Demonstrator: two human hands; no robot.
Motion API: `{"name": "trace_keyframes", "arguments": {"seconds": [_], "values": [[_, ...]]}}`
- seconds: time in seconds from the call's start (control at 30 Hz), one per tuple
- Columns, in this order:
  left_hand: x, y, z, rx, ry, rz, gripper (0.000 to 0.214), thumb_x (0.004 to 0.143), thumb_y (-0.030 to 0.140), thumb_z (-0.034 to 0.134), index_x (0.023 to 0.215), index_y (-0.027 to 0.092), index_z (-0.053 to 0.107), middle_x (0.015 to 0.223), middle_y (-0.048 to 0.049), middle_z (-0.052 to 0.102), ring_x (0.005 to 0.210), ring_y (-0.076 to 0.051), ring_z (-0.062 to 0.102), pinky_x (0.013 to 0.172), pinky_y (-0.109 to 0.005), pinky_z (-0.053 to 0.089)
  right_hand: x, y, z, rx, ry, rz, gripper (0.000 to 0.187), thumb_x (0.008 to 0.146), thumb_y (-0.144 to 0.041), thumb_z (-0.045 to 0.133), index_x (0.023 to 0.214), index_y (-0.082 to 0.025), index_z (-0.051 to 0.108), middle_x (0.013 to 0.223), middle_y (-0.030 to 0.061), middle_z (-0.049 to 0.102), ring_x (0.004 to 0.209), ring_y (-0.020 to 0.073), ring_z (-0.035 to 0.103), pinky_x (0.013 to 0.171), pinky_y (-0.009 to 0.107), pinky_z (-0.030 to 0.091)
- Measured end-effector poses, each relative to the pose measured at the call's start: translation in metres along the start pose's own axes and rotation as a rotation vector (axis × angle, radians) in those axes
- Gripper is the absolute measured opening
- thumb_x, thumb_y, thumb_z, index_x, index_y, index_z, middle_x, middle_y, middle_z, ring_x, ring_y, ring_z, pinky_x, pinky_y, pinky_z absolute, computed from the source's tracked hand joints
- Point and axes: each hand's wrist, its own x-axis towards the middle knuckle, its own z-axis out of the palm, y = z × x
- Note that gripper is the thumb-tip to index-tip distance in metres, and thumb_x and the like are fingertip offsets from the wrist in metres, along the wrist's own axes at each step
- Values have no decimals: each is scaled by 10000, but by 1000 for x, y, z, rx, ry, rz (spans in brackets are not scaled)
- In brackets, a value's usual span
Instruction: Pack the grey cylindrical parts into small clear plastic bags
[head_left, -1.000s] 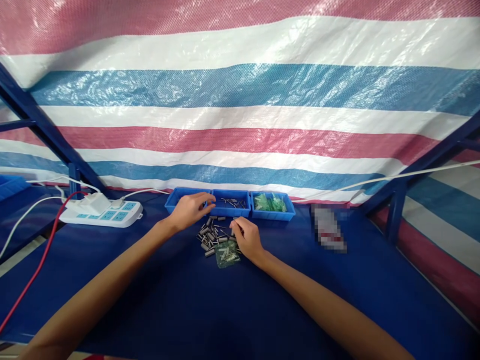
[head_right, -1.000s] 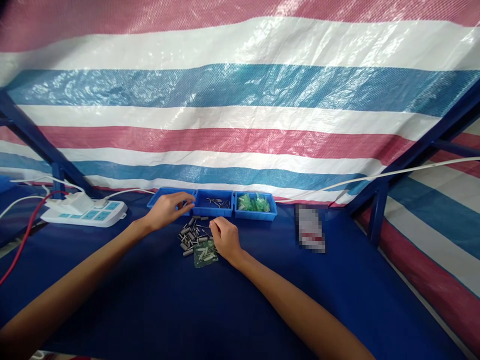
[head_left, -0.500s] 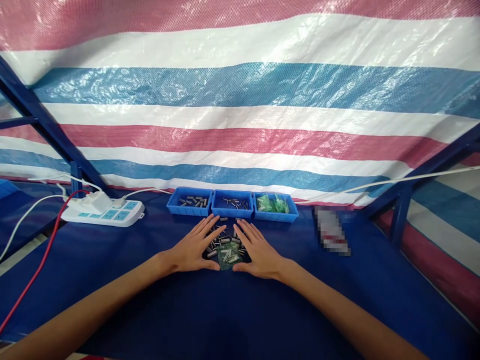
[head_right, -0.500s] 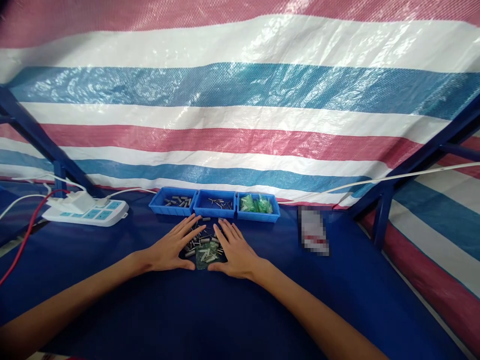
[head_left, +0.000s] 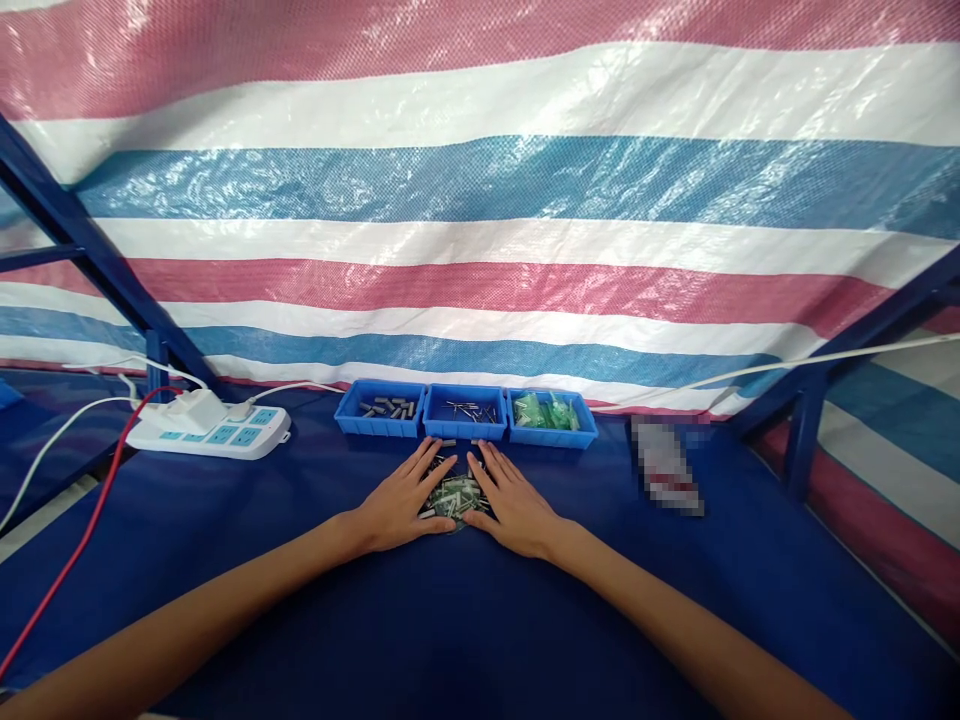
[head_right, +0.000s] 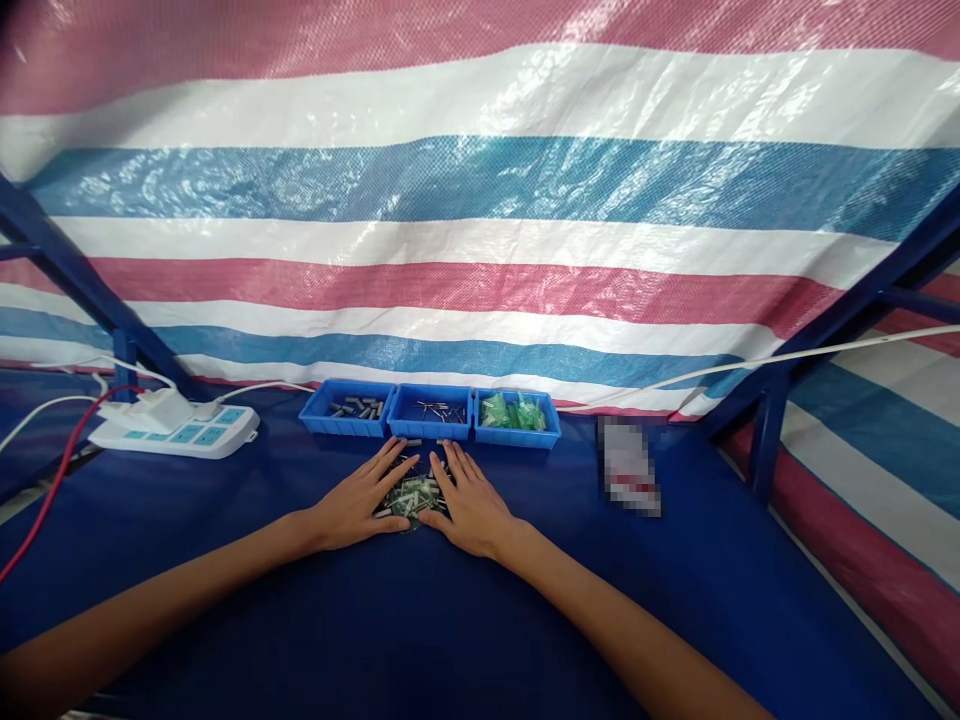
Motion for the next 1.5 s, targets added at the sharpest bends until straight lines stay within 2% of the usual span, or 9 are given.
{"name": "trace_keyframes", "arguments": {"seconds": [0.2,0.4,0.53,0.6,0.7,0.83,1.0,1.17,1.5], "values": [[4,4,11,17,58,-66,708,888,558,386,1457,231,120,1523,-85,64,1391,-309,79,1095,-470,266,4,0,8,-6,65,25,647,937,-527,276,1468,-185,133,1525,66,11,1394,250,9,1137,438,149],[5,6,12,-5,120,-70,650,911,513,376,1452,235,146,1519,-80,115,1392,-286,102,1108,-454,254,6,-3,9,33,183,24,532,929,-432,384,1398,-187,335,1503,88,189,1383,261,146,1118,462,217],[7,7,10,-18,129,-69,691,894,540,390,1455,237,122,1521,-80,98,1392,-294,95,1112,-460,245,8,-9,3,112,371,6,251,869,-332,528,1060,-182,593,1387,106,398,1322,280,285,1072,481,274],[9,7,9,-25,137,-66,717,881,553,406,1455,234,117,1518,-86,117,1390,-299,108,1114,-463,237,10,-11,-2,180,453,17,111,839,-283,572,882,-188,611,1234,106,526,1213,276,413,1001,464,343],[17,7,7,-69,202,-64,698,873,542,439,1442,233,179,1478,-98,246,1359,-295,226,1095,-450,273,16,-14,-11,314,536,93,75,821,-248,582,771,-193,590,907,62,629,909,225,558,839,395,421],[33,8,-4,-238,399,-114,400,895,424,478,1239,222,496,1169,-89,585,1081,-240,533,937,-397,429,30,-16,-18,529,700,213,125,815,-273,559,730,-185,581,710,8,609,677,164,546,667,292,421],[46,7,-15,-467,556,-173,265,867,399,533,971,174,626,860,-36,653,746,-161,589,713,-273,478,45,-18,-7,725,860,244,154,814,-327,567,773,-179,582,671,3,590,612,150,535,589,262,417],[42,3,-8,-506,561,-164,284,844,421,559,848,148,637,717,-20,602,638,-134,531,635,-244,447,44,-17,6,830,815,198,155,836,-331,563,822,-178,578,703,15,619,644,165,600,640,280,469],[37,3,-4,-483,592,-98,237,865,373,544,849,154,635,710,-22,584,637,-131,531,635,-241,437,38,-23,2,623,761,97,164,866,-311,515,848,-173,602,758,23,600,665,150,560,643,260,462]]}}
